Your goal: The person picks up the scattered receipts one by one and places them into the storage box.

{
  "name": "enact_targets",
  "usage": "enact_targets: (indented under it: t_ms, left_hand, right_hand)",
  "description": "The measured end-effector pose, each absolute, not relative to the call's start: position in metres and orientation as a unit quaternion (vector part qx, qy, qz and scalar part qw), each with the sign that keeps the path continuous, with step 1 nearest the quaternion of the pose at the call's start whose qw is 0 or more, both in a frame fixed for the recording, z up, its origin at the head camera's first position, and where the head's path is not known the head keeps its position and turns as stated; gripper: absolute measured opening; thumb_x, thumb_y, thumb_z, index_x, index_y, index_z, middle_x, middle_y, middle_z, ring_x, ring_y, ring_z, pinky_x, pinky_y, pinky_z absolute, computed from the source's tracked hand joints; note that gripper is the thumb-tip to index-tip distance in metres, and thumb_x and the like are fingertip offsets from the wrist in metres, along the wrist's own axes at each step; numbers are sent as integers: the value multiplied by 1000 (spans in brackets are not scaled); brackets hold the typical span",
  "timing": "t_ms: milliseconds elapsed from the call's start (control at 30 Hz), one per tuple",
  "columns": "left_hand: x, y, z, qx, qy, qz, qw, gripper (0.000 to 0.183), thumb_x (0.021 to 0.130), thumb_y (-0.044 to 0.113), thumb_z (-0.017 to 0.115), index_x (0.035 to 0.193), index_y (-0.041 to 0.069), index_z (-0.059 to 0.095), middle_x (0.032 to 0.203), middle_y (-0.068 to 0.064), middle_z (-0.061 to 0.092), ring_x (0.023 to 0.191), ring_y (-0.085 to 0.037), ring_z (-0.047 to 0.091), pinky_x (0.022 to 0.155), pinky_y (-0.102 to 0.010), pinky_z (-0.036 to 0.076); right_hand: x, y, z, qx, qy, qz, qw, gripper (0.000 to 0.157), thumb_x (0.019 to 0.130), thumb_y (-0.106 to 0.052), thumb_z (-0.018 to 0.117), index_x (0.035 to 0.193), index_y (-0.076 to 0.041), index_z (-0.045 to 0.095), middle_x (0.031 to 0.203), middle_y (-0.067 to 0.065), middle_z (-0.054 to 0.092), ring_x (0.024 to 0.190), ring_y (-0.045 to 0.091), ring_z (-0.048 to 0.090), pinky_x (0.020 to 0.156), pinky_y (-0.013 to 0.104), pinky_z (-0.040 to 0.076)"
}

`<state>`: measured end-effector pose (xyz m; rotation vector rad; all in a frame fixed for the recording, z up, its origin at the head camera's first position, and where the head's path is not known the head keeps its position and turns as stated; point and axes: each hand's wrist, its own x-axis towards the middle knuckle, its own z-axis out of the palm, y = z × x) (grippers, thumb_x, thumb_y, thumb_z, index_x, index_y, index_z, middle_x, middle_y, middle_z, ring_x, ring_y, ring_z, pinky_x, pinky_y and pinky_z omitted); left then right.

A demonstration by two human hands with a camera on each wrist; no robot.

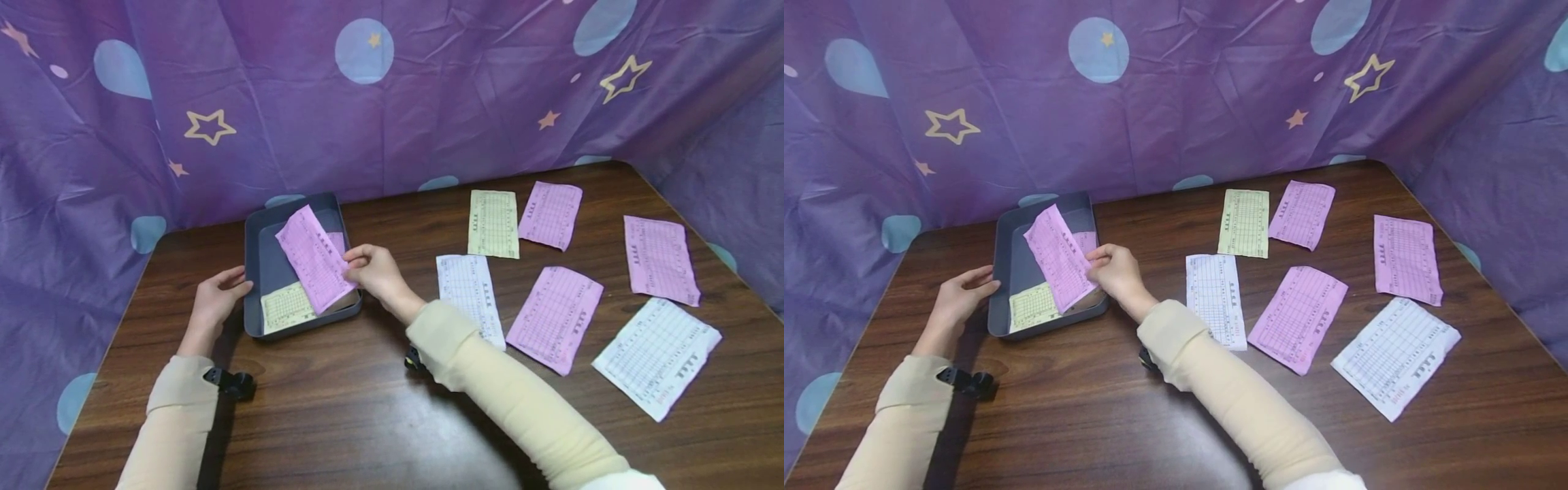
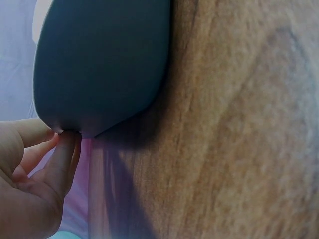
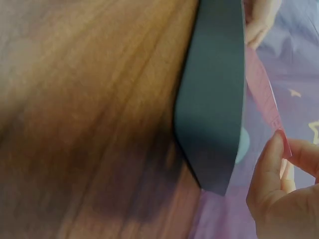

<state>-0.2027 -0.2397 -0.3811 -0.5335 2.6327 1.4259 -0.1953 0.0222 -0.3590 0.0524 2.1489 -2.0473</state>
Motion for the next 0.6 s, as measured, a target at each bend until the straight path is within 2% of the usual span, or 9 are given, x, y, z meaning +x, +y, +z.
enact_targets:
  t_ms: [133, 267, 333, 467, 600]
  left_hand:
    - [-203, -240, -380, -174, 864, 470, 53, 51, 96, 14, 53, 144, 6, 41, 143, -16, 49, 129, -24, 47, 83, -17, 42]
    - [-204, -240, -380, -170, 864, 471, 53, 51, 95, 15, 53, 144, 6, 41, 143, -16, 50, 126, -22, 49, 76, -10, 41]
    - [-204, -240, -380, -170, 863, 472, 51, 50, 95, 14, 53, 144, 5, 42, 143, -17, 50, 126, -22, 49, 78, -12, 42]
    - [-203, -239, -380, -178, 862, 473, 46, 50, 95, 12, 53, 143, 4, 42, 142, -17, 50, 128, -25, 49, 91, -24, 45]
    - [-203, -238, -381, -187, 859, 474, 37, 49, 95, 11, 53, 142, 4, 44, 141, -17, 51, 128, -24, 49, 99, -31, 45]
  right_hand:
    - [-194, 18, -363, 10, 758, -650, 59, 28, 73, 13, 61, 101, 9, 65, 66, -4, 54, 62, 5, 49, 53, 12, 41]
    - [-194, 17, -364, 9, 783, -620, 50, 28, 73, 11, 62, 100, 5, 67, 68, -1, 58, 63, 5, 49, 52, 12, 39]
    - [-193, 17, -365, 8, 793, -607, 53, 28, 73, 9, 63, 100, 4, 68, 73, 3, 62, 63, 5, 49, 51, 12, 40]
    - [-193, 16, -368, -1, 813, -579, 55, 27, 75, 7, 64, 101, 1, 68, 84, 12, 68, 62, 5, 50, 51, 12, 42]
    - [-194, 16, -371, -13, 831, -554, 49, 27, 75, 5, 64, 101, 0, 70, 86, 12, 69, 67, 7, 53, 55, 12, 41]
